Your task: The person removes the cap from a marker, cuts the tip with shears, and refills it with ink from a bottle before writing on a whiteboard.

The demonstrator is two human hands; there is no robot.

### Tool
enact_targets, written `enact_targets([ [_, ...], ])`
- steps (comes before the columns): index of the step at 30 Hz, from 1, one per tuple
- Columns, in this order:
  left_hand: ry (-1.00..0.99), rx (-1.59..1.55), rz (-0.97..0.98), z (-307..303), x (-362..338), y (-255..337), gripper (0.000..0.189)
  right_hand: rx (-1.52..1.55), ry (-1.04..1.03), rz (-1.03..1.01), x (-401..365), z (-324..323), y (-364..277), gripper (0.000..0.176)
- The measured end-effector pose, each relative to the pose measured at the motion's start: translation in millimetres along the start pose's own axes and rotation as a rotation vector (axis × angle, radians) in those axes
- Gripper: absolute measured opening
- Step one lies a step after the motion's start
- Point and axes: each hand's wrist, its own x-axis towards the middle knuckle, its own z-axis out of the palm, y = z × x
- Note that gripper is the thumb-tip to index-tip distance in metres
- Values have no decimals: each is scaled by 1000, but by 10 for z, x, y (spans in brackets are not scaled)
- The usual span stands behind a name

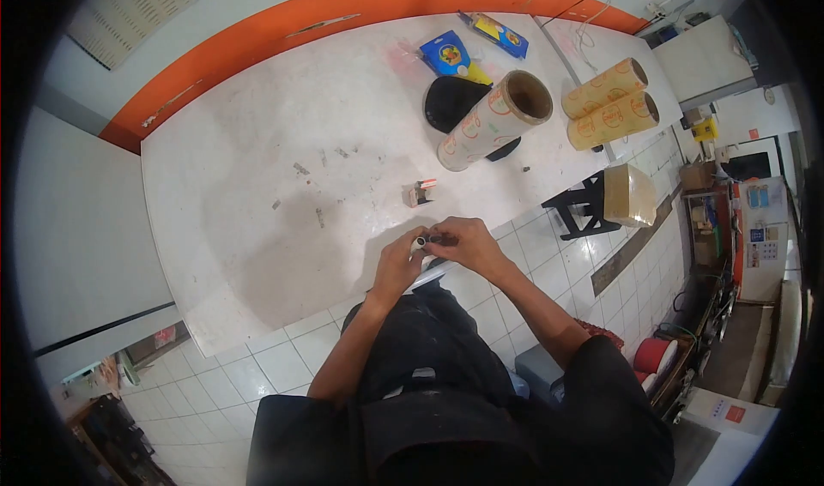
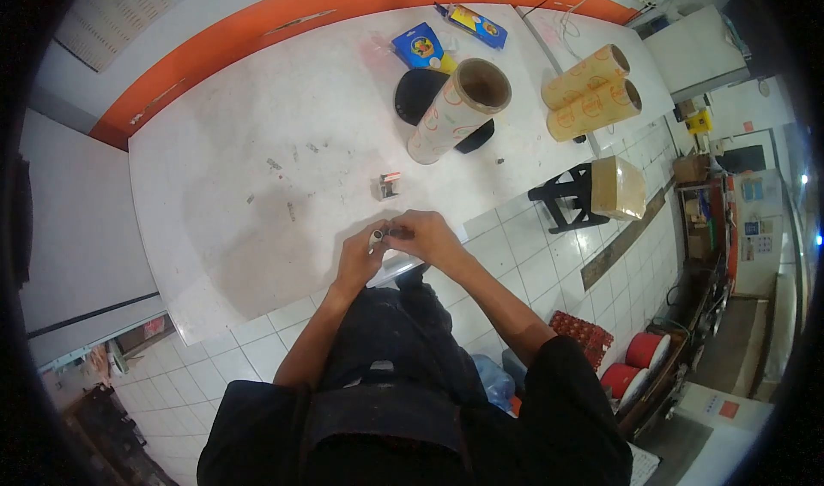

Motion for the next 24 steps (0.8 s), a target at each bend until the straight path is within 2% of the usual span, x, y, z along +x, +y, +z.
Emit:
enact_targets([
  [6, 61, 14, 40, 2, 41, -12, 39, 23, -37, 68, 131, -18, -42, 28],
  [16, -17, -128, -19, -155, 80, 162, 37, -89, -209, -61, 257, -155, -123, 27],
  [24, -5, -119, 14, -124, 71, 41, 38, -163, -305, -104, 364, -204, -203, 26],
])
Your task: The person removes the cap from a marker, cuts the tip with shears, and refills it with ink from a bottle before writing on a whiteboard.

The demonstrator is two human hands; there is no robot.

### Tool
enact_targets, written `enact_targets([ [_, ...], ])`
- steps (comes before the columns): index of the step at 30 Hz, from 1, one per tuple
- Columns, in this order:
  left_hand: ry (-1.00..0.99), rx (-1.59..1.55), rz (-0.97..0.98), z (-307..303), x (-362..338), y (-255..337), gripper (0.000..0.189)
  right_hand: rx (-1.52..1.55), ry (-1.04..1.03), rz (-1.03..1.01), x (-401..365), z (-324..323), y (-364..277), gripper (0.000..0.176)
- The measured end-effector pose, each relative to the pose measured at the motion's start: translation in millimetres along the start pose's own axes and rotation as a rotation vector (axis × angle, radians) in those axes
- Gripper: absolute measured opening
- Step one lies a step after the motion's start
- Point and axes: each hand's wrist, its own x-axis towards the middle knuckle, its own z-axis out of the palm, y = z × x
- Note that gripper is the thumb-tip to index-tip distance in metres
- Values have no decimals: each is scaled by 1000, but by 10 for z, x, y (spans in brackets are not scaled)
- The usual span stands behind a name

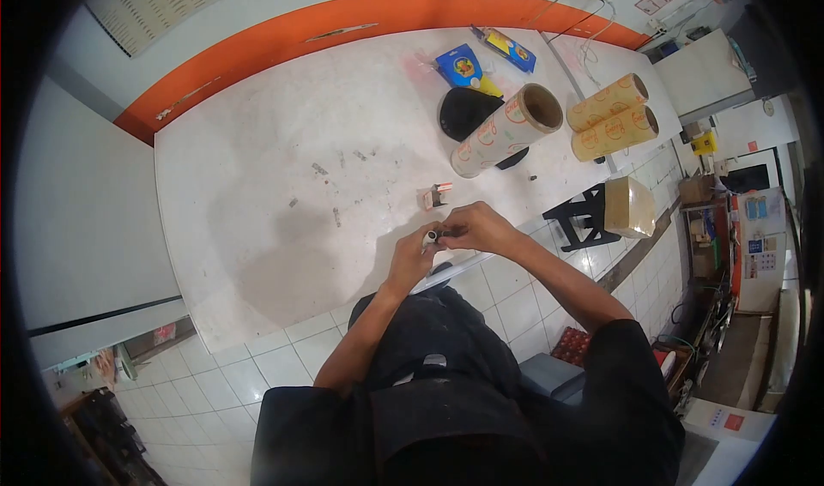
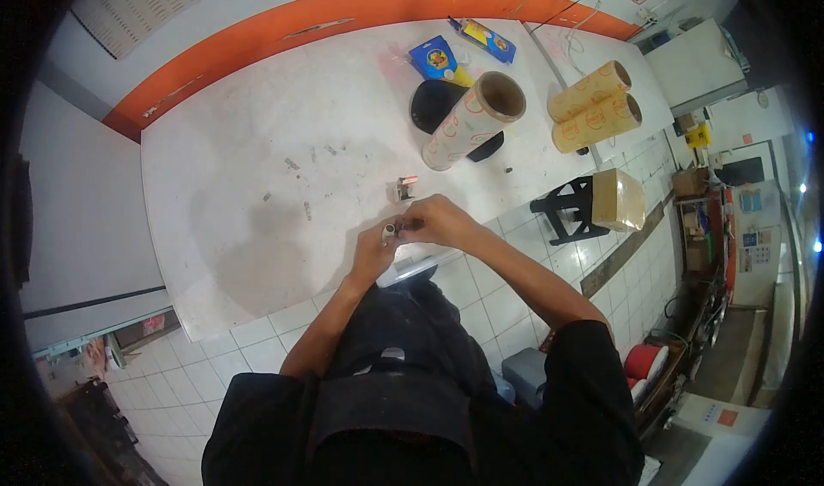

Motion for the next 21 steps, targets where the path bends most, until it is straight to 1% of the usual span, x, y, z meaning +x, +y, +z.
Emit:
enact_targets([
  [4, 38, 52, 50, 23, 22, -34, 36, -72, -27, -72, 34, -46, -30, 24],
  [7, -27, -54, -59, -24, 45, 60, 37, -59, -45, -63, 59, -101, -67, 29],
  [10, -23, -6, -38, -54, 90, 115, 36, -46, 2, 23, 71, -134, -160, 38],
  [13, 26, 50, 39, -14, 85, 123, 35, -229, -125, 43, 91, -214, -227, 45],
  [16, 53, 13, 81, -30, 103, 189, 36, -318, -155, 17, 90, -307, -295, 48],
  [19, 67, 38, 81, -156, 158, 375, 34, 100, -98, 73, 35, -478, -496, 47],
  [21, 65, 52, 25, -285, 196, 598, 37, 282, 80, 3, -54, -374, -436, 47],
])
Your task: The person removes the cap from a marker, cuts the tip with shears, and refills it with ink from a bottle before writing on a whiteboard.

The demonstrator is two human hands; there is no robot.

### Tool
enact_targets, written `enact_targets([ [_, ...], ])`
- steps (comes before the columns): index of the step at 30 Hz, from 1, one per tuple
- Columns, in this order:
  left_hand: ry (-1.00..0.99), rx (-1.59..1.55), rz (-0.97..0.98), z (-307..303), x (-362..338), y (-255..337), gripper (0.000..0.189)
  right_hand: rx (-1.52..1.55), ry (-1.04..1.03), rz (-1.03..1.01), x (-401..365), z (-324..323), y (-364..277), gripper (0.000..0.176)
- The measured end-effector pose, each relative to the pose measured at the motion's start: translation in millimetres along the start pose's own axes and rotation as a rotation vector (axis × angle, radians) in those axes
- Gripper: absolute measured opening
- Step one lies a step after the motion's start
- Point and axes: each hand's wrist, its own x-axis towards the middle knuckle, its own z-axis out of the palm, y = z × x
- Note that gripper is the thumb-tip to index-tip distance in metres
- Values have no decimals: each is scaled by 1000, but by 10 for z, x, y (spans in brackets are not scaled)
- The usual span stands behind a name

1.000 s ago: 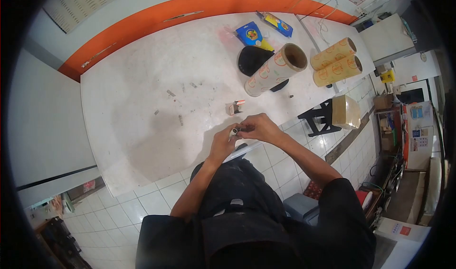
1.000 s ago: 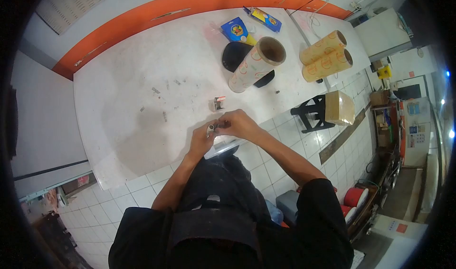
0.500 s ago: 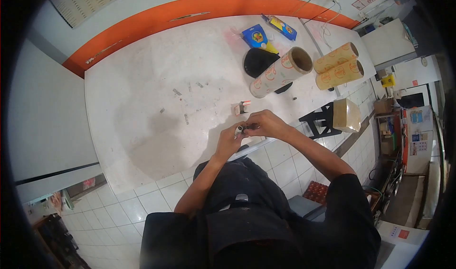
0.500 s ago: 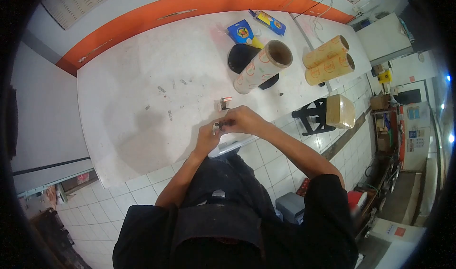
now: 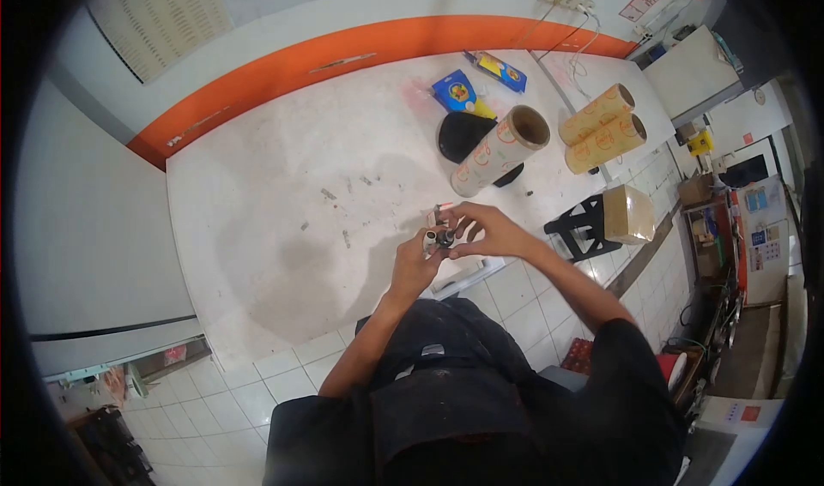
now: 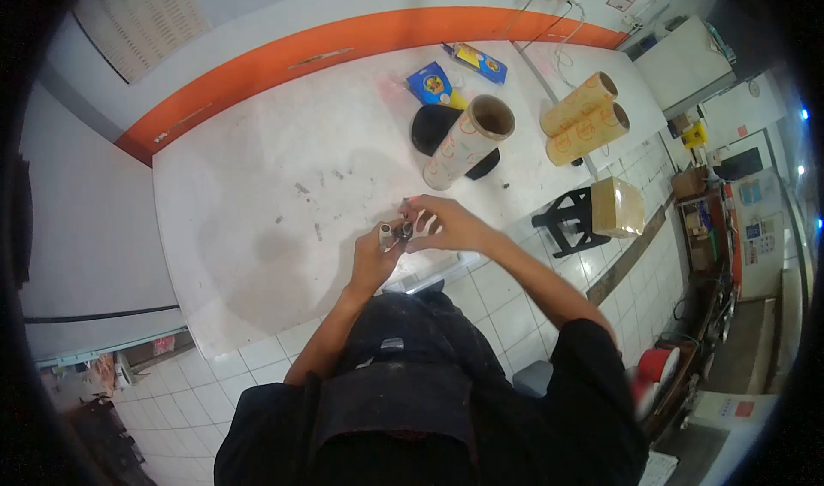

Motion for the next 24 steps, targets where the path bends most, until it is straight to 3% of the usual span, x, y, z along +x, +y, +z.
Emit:
enact_targets([
  [1, 2, 8, -26, -60, 47, 114, 38, 92, 79, -47, -43, 60, 47, 47],
  [4, 31, -34, 134, -224, 184, 427, 37, 231, 235, -142, -26, 228, -66, 46],
  [6, 19, 17, 63, -358, 275, 617, 37, 302, 321, -160, 28, 238, -254, 42],
  [9, -22, -91, 31, -535, 438, 893, 37, 269, 338, -278, 150, 63, -529, 39],
  [13, -69, -277, -38, -758, 613, 1197, 35, 435, 323, -236, 247, -82, -995, 31],
  [16, -126, -279, 54, -916, 748, 1401, 19, 356, 425, -294, 386, -146, -1155, 32],
  [19, -1, -172, 159, -943, 872, 1349, 32, -43, 507, -381, 493, -313, -1363, 35],
  [23, 4, -227, 147, -963, 916, 1197, 27, -181, 314, -358, 610, -402, -1294, 35],
  [24, 50, -223, 177, -925, 928, 1174, 24, -164, 374, -444, 663, -360, -1235, 33],
])
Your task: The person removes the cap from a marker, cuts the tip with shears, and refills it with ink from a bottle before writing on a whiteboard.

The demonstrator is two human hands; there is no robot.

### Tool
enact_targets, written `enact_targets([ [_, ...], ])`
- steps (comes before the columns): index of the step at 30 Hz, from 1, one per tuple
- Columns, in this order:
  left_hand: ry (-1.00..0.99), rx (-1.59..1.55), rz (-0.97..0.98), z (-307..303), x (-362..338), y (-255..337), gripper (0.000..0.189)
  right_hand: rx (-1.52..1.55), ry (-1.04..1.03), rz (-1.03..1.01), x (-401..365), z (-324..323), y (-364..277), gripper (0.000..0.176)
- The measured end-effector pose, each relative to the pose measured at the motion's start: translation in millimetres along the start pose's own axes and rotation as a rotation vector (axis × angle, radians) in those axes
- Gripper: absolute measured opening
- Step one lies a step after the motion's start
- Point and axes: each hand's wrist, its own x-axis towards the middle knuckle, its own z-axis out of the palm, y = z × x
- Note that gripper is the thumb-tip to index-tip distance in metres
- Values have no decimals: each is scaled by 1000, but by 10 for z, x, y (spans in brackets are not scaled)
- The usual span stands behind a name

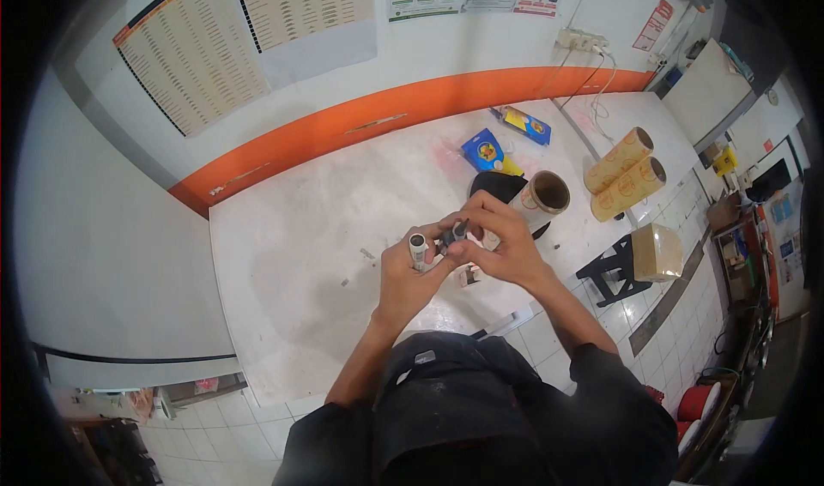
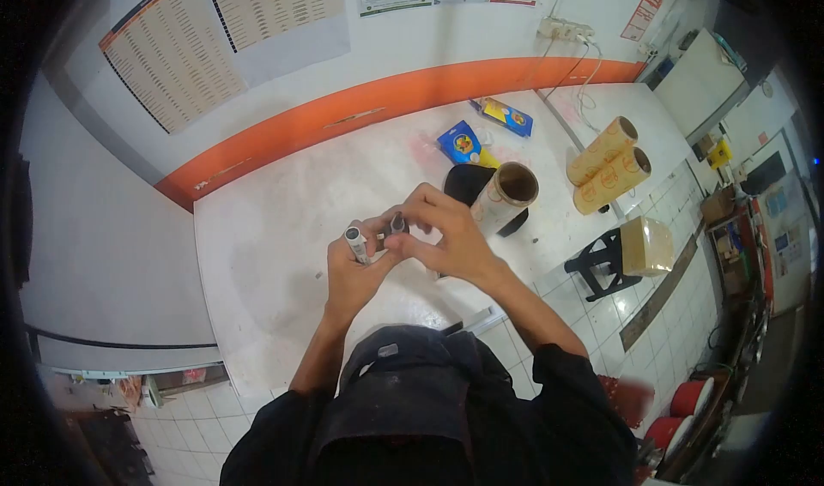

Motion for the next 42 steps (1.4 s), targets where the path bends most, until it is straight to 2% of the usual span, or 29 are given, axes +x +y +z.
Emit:
enact_targets([
  [2, 30, -7, 16, 7, 27, -36, 26, 33, 134, -162, 9, 162, 128, 30],
  [5, 29, -9, -28, -33, -2, -34, 27, 336, 204, 97, -28, 202, 77, 29],
  [6, 47, 10, -16, -21, 5, 30, 27, 586, 221, 175, -49, 191, 117, 31],
  [7, 60, 27, 0, -11, 22, 107, 27, 529, 143, 212, -30, 108, 107, 31],
  [9, -99, 44, -189, -76, 26, 291, 23, 403, -5, 287, 107, -195, -51, 30],
  [10, -178, 52, -282, -97, 29, 378, 21, 150, -111, 153, 215, -345, -167, 33],
  [13, -243, -41, -176, -58, 93, 556, 17, -337, -175, -200, 408, -534, -294, 37],
  [17, -311, -75, -152, -51, 148, 698, 18, -628, -198, -293, 568, -688, -646, 45],
  [20, -319, -98, -83, -11, 144, 749, 21, -799, -213, -453, 639, -800, -729, 41],
  [22, -289, -151, -72, 34, 109, 759, 29, -856, -208, -516, 664, -838, -753, 41],
  [25, -372, -131, -173, -33, 122, 828, 17, -912, -196, -636, 701, -878, -792, 42],
  [28, -332, -188, -185, 10, 128, 846, 18, -961, -206, -763, 760, -904, -834, 40],
  [32, -332, -171, -180, 7, 146, 844, 17, -1004, -227, -890, 814, -934, -842, 35],
  [35, -335, -163, -168, -15, 131, 860, 16, -1003, -273, -914, 841, -972, -871, 31],
  [42, -346, -161, -131, -46, 102, 827, 14, -1023, -207, -1094, 919, -980, -950, 25],
])
